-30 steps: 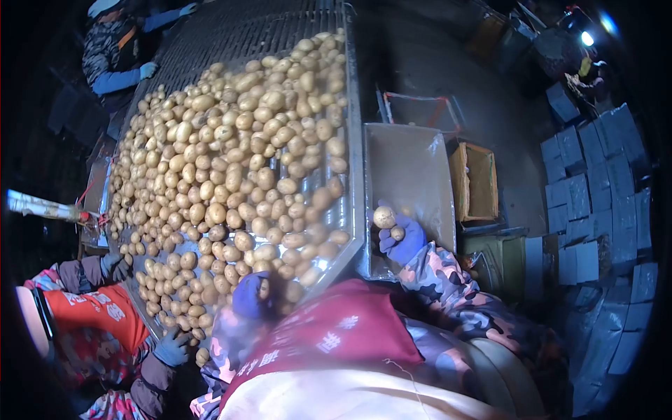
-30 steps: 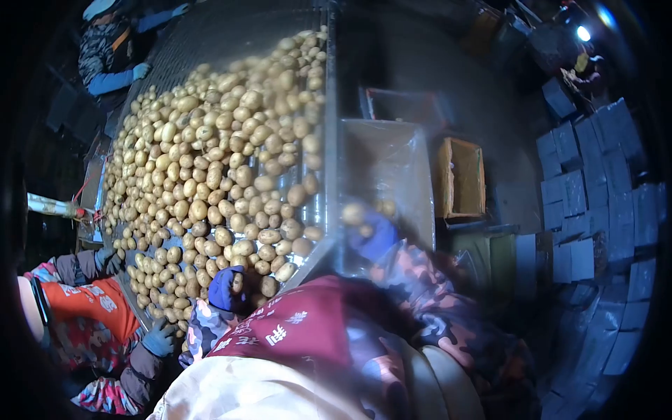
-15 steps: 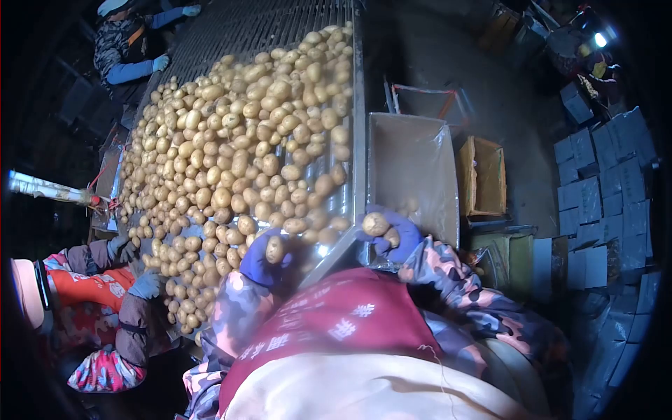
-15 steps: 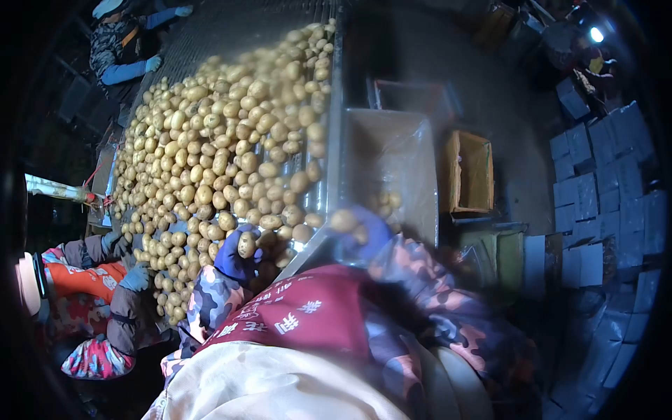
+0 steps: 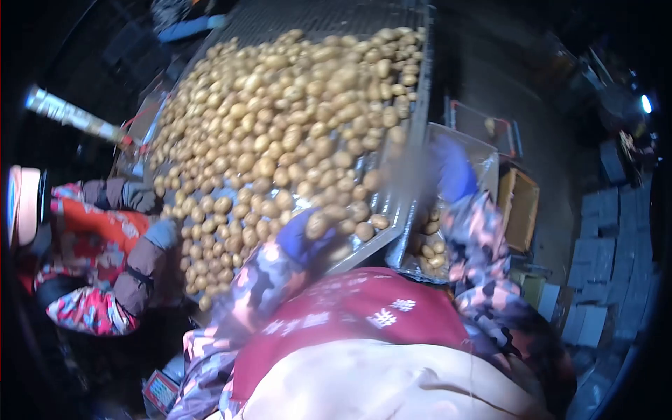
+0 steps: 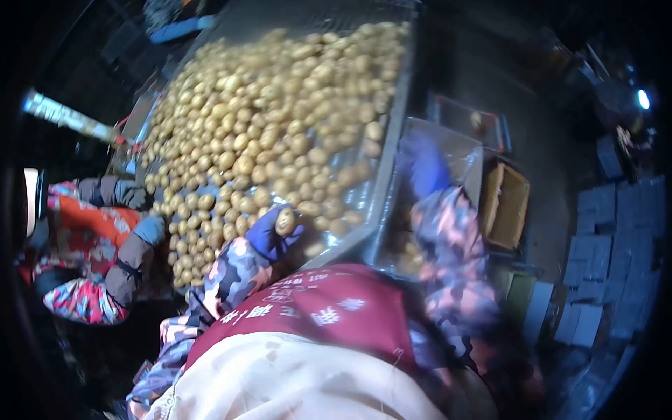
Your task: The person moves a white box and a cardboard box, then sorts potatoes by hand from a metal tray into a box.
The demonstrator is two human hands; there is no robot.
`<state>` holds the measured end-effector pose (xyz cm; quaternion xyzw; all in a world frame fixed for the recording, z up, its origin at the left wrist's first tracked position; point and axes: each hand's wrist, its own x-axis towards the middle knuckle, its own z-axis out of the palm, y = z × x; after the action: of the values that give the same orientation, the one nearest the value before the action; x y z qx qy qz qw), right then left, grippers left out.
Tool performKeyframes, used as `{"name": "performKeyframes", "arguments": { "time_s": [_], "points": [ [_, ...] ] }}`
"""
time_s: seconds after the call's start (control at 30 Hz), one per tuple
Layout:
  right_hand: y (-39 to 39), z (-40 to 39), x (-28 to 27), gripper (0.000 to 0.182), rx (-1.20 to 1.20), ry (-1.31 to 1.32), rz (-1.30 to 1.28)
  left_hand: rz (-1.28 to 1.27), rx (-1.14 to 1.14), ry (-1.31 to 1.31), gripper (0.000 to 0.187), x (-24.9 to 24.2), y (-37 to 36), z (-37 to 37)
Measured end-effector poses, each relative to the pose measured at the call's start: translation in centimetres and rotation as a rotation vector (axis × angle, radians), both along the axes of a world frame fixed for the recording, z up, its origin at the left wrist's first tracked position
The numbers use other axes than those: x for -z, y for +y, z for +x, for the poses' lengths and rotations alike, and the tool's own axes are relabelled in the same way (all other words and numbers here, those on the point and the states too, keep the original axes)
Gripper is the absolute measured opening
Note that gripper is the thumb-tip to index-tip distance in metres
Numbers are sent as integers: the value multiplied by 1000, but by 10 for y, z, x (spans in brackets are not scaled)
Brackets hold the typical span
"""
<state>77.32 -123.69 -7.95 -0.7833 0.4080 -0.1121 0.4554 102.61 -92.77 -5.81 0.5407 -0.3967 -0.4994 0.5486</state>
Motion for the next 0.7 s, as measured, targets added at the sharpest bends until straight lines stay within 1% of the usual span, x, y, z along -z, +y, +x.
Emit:
{"name": "performKeyframes", "arguments": {
  "time_s": [0.03, 0.1, 0.13, 0.17, 0.23, 0.27, 0.3, 0.37, 0.4, 0.43, 0.47, 0.5, 0.53, 0.6, 0.63, 0.67, 0.7],
  "points": [
    [46, 26, 5, 29, 44, -321, 435, 32, -32, 167, 36, -10, -4, -2],
    [127, 68, 1, 38, -70, -461, 585, 12, 15, 111, 32, 6, -4, 6],
    [162, 88, -12, 48, -234, -298, 287, 1, 38, 83, 31, 14, -5, 11],
    [180, 101, -20, 58, -388, -135, -17, 5, 32, 35, 32, 10, -6, 11],
    [181, 114, -5, 65, -418, -36, -31, 16, 26, -58, 33, 1, -12, 7],
    [179, 121, -10, 68, -432, 14, -40, 19, 23, -104, 33, -3, -15, 5],
    [171, 122, -21, 77, -511, 85, -19, 19, 20, -151, 34, -7, -17, 6],
    [158, 121, 25, 79, -495, -361, 92, 44, -146, -99, 35, 12, -22, 15],
    [154, 115, 53, 80, -479, -580, 152, 74, -303, 7, 36, 53, -23, 23],
    [159, 108, 36, 80, -366, -509, 265, -25, -437, -80, 37, 62, -27, 23],
    [163, 104, 26, 76, -306, -496, 309, -112, -574, -182, 39, 61, -33, 22],
    [166, 102, 19, 72, -246, -484, 350, -335, -678, -481, 41, 58, -43, 19],
    [168, 102, 17, 69, -185, -472, 391, -224, -560, -499, 44, 60, -39, 21],
    [166, 99, 27, 75, -243, -499, 448, -9, -305, -564, 50, 56, -32, 24],
    [166, 98, 32, 78, -274, -514, 475, -24, -168, -548, 50, 54, -31, 21],
    [169, 98, 28, 74, -235, -504, 603, -40, -31, -531, 51, 46, -31, 18],
    [173, 96, 19, 71, -192, -492, 728, 190, 57, -265, 57, 40, -34, 17]
  ]
}}
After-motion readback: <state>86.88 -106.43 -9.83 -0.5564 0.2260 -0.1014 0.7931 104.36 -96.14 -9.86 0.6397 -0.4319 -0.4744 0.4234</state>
